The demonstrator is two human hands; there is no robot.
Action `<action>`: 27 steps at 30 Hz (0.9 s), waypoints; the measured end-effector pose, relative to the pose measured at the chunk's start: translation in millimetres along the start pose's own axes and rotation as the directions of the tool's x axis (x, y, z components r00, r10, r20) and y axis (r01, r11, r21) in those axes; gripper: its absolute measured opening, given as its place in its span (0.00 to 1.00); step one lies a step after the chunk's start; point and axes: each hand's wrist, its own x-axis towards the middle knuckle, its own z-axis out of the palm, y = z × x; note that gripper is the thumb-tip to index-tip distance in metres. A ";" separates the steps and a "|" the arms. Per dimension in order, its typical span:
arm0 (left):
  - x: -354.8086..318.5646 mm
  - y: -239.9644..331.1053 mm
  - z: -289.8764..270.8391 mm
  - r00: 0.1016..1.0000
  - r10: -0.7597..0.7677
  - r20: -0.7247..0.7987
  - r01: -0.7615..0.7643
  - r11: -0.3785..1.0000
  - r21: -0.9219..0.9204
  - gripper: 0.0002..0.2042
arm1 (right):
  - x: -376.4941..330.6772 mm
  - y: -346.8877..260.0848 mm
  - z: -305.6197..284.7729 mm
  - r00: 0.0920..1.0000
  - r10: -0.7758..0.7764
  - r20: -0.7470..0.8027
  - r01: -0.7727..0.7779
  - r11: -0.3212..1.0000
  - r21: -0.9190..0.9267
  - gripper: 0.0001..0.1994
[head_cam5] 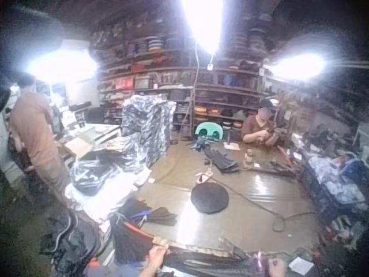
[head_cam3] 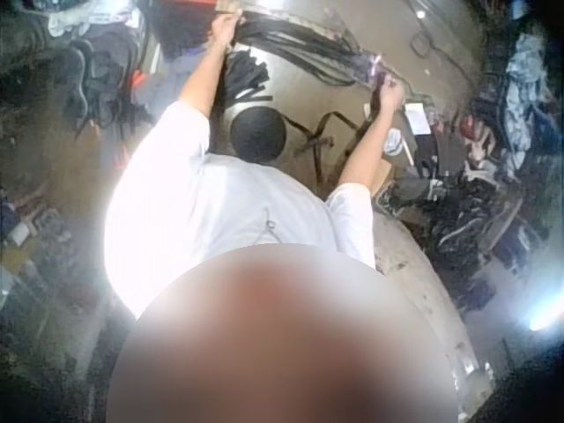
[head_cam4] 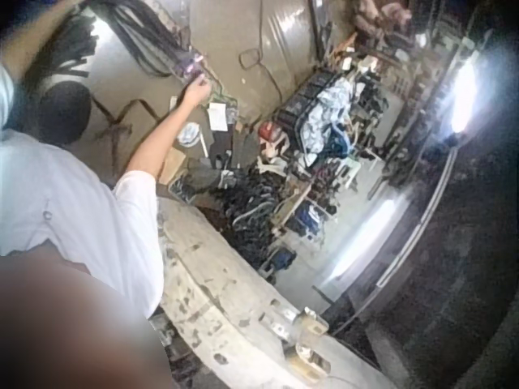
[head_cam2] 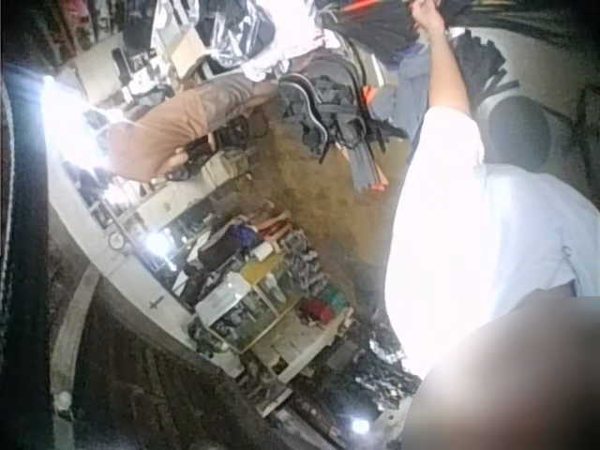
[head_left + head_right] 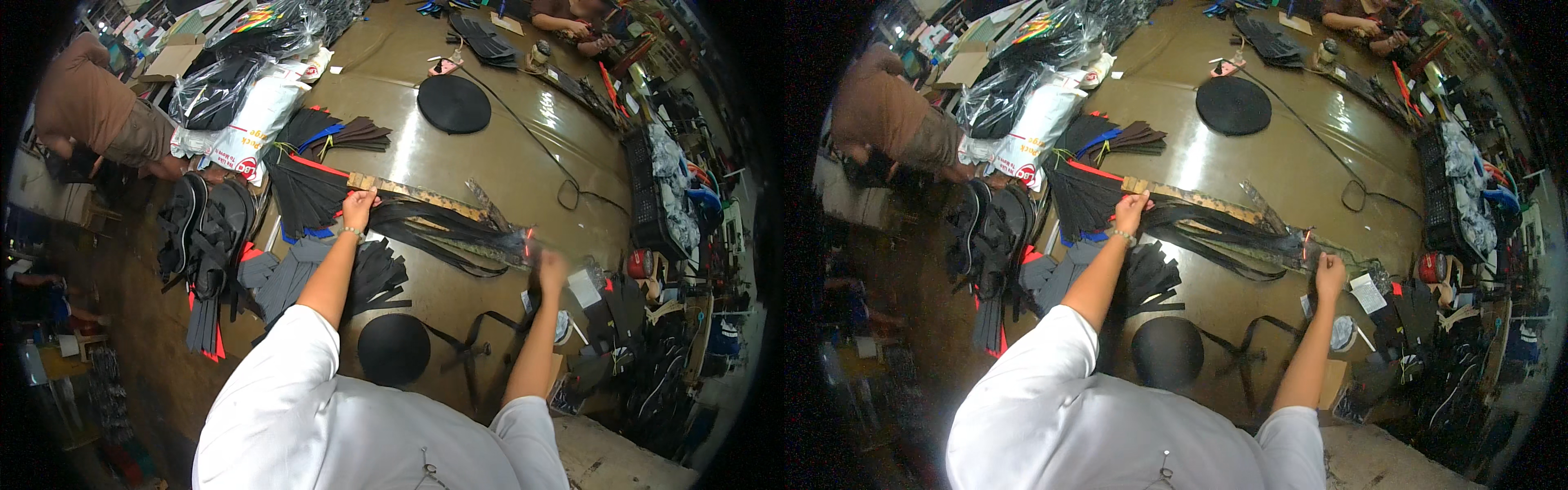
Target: The person assembles black and gray fabric straps on a workbench. They use a hot glue gun to attach small rectangular tags to the straps, then place the finished units aside. The person repeats this process for multiple straps throughout the clip.
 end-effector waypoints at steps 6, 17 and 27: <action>-16.8 29.2 -23.8 0.976 0.161 0.145 -0.216 0.645 0.733 0.14 | -130.7 -69.2 -65.9 0.995 0.069 0.066 -0.081 0.975 0.208 0.15; -24.2 75.1 55.5 0.837 -0.467 0.283 -0.444 -0.280 0.851 0.57 | -244.8 -109.0 -113.6 0.838 0.065 0.542 -0.183 0.969 0.167 0.15; -12.2 54.3 28.6 0.763 -0.457 0.456 -0.598 -0.234 0.766 0.19 | -290.4 -92.1 -102.2 0.802 0.020 0.597 -0.123 0.984 0.132 0.16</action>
